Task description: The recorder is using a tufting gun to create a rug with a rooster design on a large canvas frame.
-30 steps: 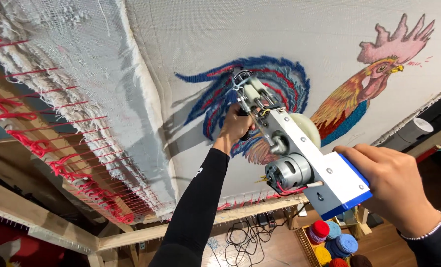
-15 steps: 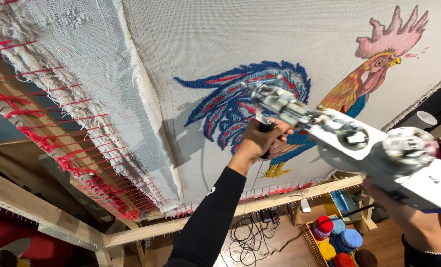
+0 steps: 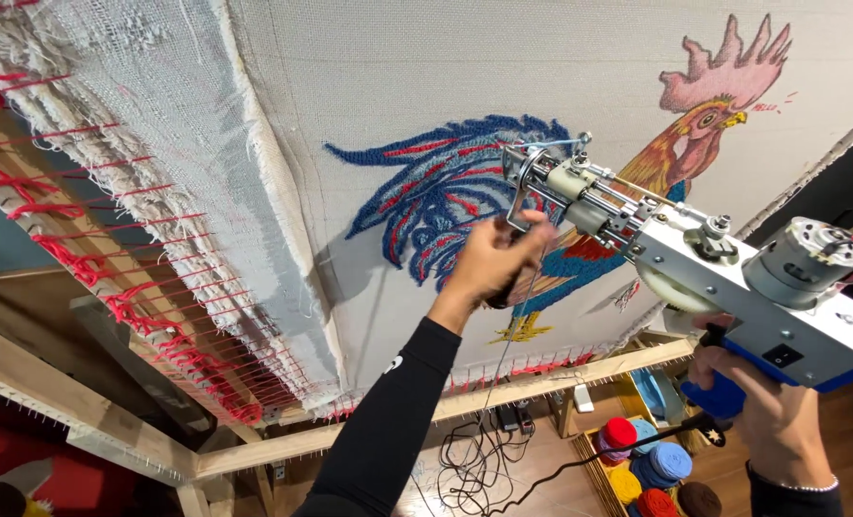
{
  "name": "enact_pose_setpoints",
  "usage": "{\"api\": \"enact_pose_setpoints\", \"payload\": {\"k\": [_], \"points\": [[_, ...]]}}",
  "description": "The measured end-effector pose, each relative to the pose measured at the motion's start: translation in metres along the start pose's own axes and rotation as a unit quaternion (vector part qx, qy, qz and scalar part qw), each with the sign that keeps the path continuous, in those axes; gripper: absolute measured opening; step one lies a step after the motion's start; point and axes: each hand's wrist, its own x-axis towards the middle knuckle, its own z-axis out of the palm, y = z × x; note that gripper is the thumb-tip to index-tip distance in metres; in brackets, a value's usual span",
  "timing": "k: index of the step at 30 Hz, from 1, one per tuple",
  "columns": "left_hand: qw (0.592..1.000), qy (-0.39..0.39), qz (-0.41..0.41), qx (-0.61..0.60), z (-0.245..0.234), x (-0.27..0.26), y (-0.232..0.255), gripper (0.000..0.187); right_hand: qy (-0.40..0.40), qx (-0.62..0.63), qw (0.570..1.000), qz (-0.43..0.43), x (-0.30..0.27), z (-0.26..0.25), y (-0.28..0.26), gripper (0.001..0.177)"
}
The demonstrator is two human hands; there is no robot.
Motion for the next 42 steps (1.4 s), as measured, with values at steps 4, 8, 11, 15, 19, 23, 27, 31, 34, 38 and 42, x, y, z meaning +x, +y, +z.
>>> {"api": "enact_pose_setpoints", "payload": {"k": [4, 8, 11, 15, 19, 23, 27, 31, 34, 38, 42], "points": [[0.914, 0.287, 0.19, 0.213, -0.019, 0.0, 0.05, 0.025, -0.004, 0.046, 0.999, -0.004, -0.001, -0.001, 0.001, 0.033], [0.851, 0.352, 0.253, 0.296, -0.039, 0.019, 0.049, 0.027, 0.002, 0.043, 0.999, 0.013, -0.002, -0.004, 0.005, 0.033], [0.821, 0.371, 0.261, 0.346, -0.041, 0.027, 0.044, 0.023, 0.008, 0.05, 0.999, 0.009, -0.004, -0.006, 0.004, 0.03], [0.815, 0.386, 0.244, 0.356, -0.039, 0.033, 0.04, 0.016, 0.024, 0.037, 0.998, 0.033, -0.009, -0.007, 0.002, 0.039], [0.801, 0.388, 0.259, 0.376, -0.037, 0.033, 0.041, 0.011, 0.018, 0.049, 0.998, 0.043, -0.01, -0.011, 0.009, 0.043], [0.819, 0.358, 0.297, 0.336, -0.036, 0.011, 0.034, 0.011, -0.011, 0.063, 0.998, 0.029, -0.008, -0.019, 0.018, 0.046], [0.85, 0.25, 0.302, 0.352, -0.03, -0.011, 0.004, 0.012, -0.014, 0.061, 0.997, 0.05, -0.008, -0.015, 0.016, 0.047], [0.97, 0.071, 0.119, 0.199, -0.012, -0.019, -0.011, 0.038, -0.03, 0.074, 0.995, 0.058, -0.005, 0.002, 0.002, 0.042], [0.991, 0.0, 0.081, 0.106, 0.005, -0.023, -0.013, 0.051, -0.035, 0.058, 0.996, 0.06, -0.003, 0.012, -0.002, 0.039], [0.998, 0.038, -0.035, 0.029, -0.001, -0.018, -0.039, 0.034, -0.044, 0.063, 0.995, 0.06, -0.001, 0.018, -0.004, 0.037], [0.994, 0.068, -0.077, 0.03, -0.011, -0.013, -0.06, 0.027, -0.041, 0.05, 0.995, 0.073, 0.0, 0.018, -0.005, 0.037]]}}
